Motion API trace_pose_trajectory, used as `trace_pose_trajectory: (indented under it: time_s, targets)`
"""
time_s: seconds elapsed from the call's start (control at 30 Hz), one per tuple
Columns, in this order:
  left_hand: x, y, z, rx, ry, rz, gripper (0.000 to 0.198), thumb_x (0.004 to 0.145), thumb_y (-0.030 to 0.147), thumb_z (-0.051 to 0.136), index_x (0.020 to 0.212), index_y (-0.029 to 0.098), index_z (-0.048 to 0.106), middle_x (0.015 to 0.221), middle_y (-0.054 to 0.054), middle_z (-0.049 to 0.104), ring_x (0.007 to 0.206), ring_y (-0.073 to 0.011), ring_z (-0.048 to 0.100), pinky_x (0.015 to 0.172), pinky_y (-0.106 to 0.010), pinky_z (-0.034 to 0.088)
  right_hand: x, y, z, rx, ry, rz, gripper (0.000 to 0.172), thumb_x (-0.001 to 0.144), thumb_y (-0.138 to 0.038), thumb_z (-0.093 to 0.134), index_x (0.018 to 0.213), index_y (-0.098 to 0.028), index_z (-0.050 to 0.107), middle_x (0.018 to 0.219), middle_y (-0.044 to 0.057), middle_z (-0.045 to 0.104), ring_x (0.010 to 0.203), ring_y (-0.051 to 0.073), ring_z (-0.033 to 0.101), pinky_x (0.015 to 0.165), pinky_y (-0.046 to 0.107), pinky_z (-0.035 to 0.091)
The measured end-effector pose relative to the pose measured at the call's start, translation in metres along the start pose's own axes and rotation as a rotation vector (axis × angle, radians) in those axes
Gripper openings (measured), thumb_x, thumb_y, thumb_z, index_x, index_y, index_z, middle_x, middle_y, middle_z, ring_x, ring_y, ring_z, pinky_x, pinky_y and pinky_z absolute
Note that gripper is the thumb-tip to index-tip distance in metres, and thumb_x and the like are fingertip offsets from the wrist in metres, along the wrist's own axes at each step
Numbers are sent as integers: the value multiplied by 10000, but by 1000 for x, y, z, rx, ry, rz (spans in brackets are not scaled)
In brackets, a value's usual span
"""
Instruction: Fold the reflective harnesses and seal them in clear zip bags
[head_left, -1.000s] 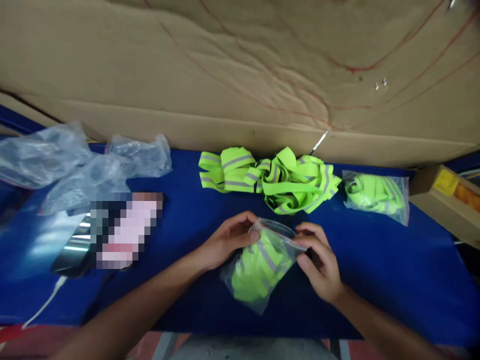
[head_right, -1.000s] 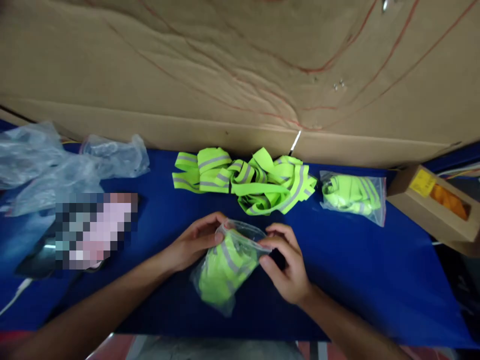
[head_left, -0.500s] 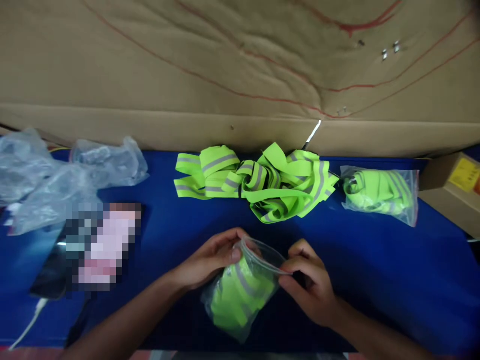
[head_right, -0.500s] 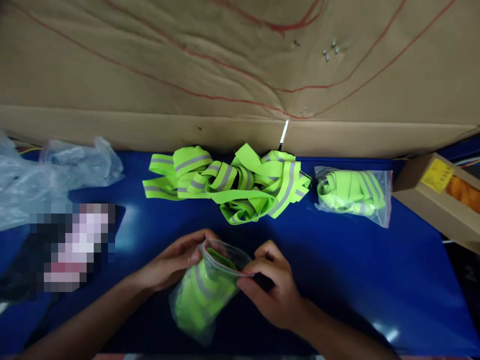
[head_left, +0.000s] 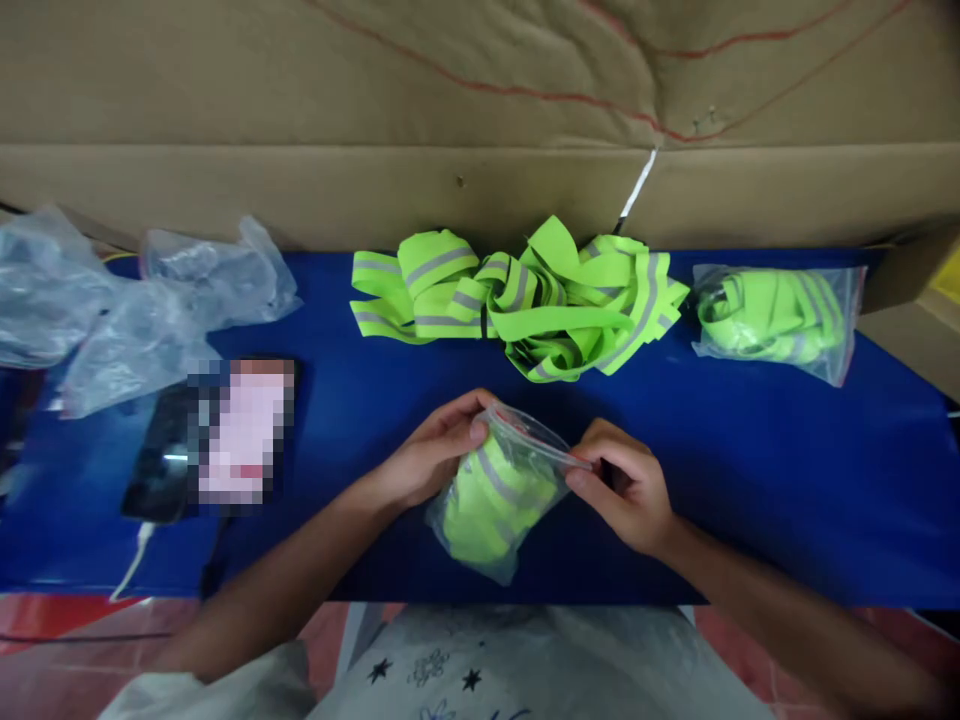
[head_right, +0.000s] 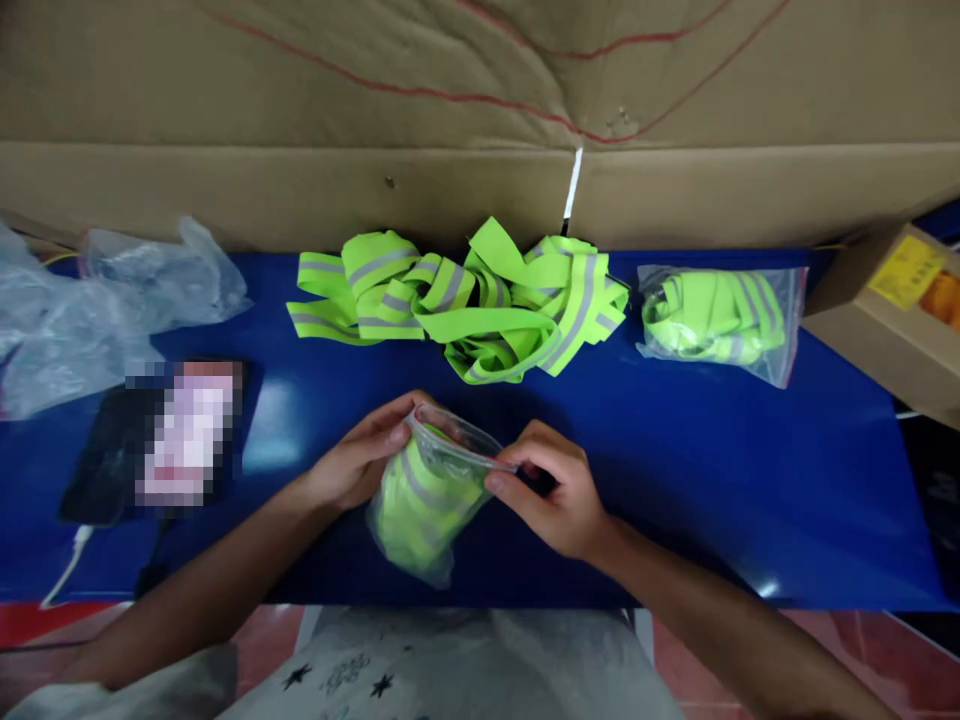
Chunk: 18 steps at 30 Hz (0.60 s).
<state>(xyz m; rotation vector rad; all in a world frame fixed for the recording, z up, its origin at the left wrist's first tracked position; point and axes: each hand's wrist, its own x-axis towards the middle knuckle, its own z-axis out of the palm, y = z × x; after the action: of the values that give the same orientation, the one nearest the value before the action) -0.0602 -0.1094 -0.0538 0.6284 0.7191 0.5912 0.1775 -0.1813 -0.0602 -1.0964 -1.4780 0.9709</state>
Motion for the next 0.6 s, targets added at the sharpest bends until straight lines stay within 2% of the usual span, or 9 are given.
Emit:
trace_pose_trajectory:
  time_s: [0.13,0.27,0.37,0.47,0.6]
  targets:
    - [-2,-2,4,-46,1,-11,317,845,391,899,1005,160,752,1044,-95,785,932,-196,755,856,-271,599,-3,0,-4,4,-24,24,23,952,-218,754,958,-211,733,814,15,653,729,130,588,615,270,479]
    - [-1,-4,11,-57,51,-18,374,795,402,932,1007,144,764,980,-77,768,853,-172,730,807,-246,579,-2,5,-5,-40,14,16,108,956,-189,741,1052,-239,741,935,45,642,844,163,601,692,310,509]
    - [0,-6,12,-82,56,0,445,796,490,920,1036,142,784,967,-87,778,838,-184,729,806,-263,582,-1,7,-3,-31,53,13,104,969,-176,721,1048,-243,723,964,49,637,891,172,610,719,318,519]
    - [2,-7,11,-94,83,11,454,818,545,895,1013,148,791,939,-78,778,816,-171,721,787,-249,573,-1,9,-4,-6,47,12,121,969,-152,715,1052,-241,717,1004,51,642,948,174,619,757,319,523]
    - [4,-7,9,-70,97,-16,433,801,518,912,969,142,776,911,-69,766,784,-160,706,751,-237,554,-1,8,-5,-10,4,15,126,977,-164,707,1073,-245,717,1030,47,639,978,176,614,804,335,516]
